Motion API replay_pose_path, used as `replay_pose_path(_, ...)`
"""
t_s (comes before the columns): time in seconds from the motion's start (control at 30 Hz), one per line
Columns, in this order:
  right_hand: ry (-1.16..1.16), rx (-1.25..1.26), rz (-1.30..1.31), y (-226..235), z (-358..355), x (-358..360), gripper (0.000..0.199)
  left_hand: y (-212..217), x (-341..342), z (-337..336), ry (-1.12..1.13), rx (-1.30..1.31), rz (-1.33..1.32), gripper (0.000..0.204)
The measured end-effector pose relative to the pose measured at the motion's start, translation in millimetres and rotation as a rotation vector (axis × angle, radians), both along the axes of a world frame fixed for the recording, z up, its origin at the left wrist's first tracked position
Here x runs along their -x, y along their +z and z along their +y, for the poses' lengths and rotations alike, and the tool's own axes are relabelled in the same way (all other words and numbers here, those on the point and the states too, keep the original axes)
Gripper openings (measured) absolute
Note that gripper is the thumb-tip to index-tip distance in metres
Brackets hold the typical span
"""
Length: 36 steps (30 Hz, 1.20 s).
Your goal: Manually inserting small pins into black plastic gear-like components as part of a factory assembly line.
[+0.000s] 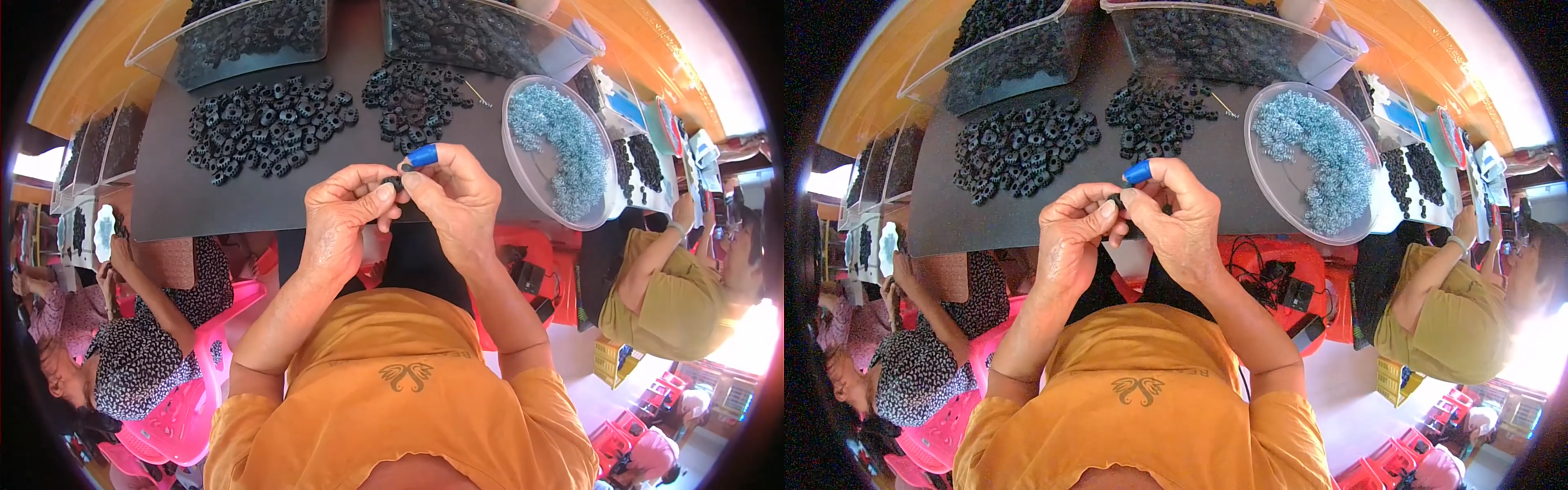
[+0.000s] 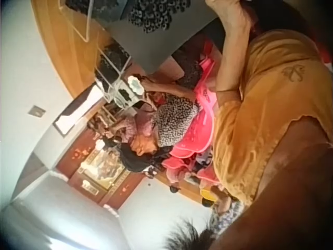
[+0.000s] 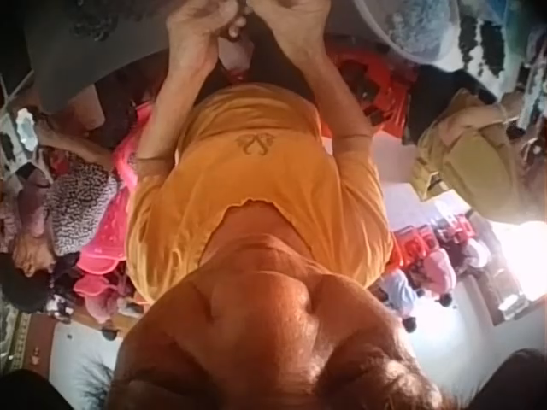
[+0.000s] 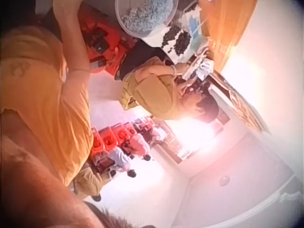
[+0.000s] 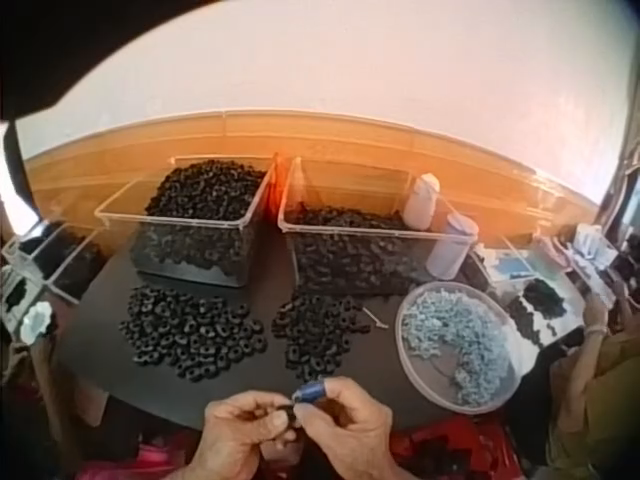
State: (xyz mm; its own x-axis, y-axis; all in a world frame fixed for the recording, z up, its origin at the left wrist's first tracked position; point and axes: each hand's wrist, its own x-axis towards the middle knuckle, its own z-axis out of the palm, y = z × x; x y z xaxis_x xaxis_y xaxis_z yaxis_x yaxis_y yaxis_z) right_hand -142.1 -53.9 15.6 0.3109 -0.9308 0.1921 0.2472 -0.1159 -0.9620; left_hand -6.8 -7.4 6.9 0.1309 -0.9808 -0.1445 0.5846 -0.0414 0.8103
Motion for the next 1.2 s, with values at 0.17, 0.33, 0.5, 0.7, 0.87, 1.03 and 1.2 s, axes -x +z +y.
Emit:
replay_pose_path(0.17,-0.100,0.230,0.040,-13.2,-0.3,-6.0,0.015,-4.8,2.4,-1.6,0.038,0.052,-0.023,0.015)
replay_pose_path(0.33,-0.065,0.103,-0.019,-6.3,4.1,-6.3,0.017,-3.1,4.7,0.1,0.047,0.053,-0.012,0.015)
replay_pose_path(0.5,-0.109,0.336,0.136,-14.1,-1.5,-2.1,0.015,-3.4,5.0,1.1,0.057,0.032,0.000,0.015)
replay_pose_path(0.7,-0.081,0.116,0.010,-4.0,5.3,-6.2,0.015,0.6,8.4,-0.5,0.064,0.059,0.076,0.014)
replay_pose_path(0.87,-0.112,0.161,0.019,-14.5,3.0,-4.6,0.016,2.4,6.2,-0.4,0.076,0.105,0.110,0.015)
replay_pose_path(1.03,-0.120,0.081,0.045,-15.1,2.9,3.8,0.013,2.0,5.2,-0.6,0.066,0.098,0.085,0.017)
replay_pose_path(1.2,-0.067,-0.010,0.050,8.0,0.3,11.7,0.014,3.8,2.4,0.7,0.067,0.044,0.021,0.019)
